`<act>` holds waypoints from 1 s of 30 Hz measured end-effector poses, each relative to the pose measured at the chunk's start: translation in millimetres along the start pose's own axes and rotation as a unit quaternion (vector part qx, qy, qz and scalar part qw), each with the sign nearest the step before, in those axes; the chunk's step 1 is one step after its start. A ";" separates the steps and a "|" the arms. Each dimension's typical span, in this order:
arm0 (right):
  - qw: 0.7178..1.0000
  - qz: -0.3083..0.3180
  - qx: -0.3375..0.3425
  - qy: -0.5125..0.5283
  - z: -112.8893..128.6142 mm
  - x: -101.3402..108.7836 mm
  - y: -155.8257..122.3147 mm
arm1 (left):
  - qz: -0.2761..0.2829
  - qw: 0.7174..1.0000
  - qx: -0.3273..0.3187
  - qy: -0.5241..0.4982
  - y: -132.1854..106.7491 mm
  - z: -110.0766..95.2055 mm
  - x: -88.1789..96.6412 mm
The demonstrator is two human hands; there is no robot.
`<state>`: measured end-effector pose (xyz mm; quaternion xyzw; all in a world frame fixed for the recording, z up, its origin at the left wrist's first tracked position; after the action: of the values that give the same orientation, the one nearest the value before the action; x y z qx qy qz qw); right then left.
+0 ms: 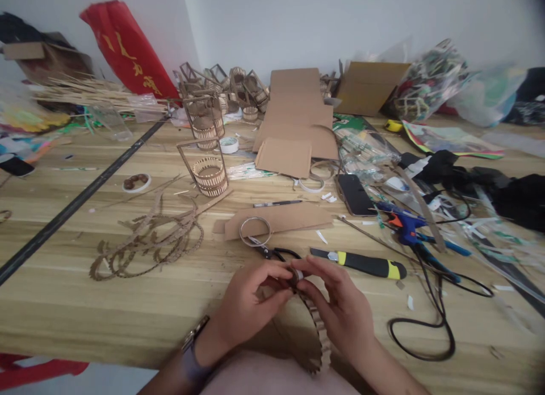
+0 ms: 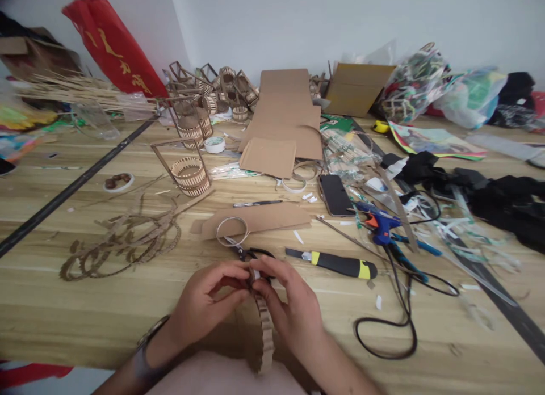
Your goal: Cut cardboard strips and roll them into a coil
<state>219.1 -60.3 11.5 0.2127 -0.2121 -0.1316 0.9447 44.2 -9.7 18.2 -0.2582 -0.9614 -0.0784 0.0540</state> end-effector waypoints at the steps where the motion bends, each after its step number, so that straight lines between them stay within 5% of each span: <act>1: 1.000 0.002 -0.008 0.014 -0.6 -0.3 0.1 | 0.000 0.998 0.031 -0.052 1.0 0.2 -0.5; 8: 0.997 0.002 0.025 0.080 4.9 -3.4 -2.2 | -0.025 0.902 0.223 -0.369 12.2 5.0 -17.9; 14: 0.996 0.001 0.048 0.078 7.8 -3.6 -2.2 | 0.029 0.841 0.278 -0.464 8.1 9.3 -25.2; 18: 0.997 0.035 0.063 0.034 5.0 -1.3 -0.4 | 0.015 0.837 0.274 -0.474 6.1 7.0 -21.1; 26: 0.976 0.201 0.047 -0.069 6.5 13.6 23.0 | -0.038 0.837 0.225 -0.497 11.3 10.4 -23.1; 30: 0.990 0.134 -0.020 -0.033 4.4 18.8 31.1 | -0.069 0.845 0.217 -0.484 15.9 12.1 -23.2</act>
<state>238.5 -41.0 35.8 0.1589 -0.2672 -0.0151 0.9503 71.4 -5.3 5.0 -0.1781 -0.8730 0.2641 -0.3694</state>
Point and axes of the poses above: each hand's wrist, its own y-axis towards the middle knuckle, its own x-axis out of the back of the hand, z = x × y, the point moved 1 cm from there along y, towards the middle knuckle, and after that the axes turned 2 degrees about -y, right-handed, at the moved point
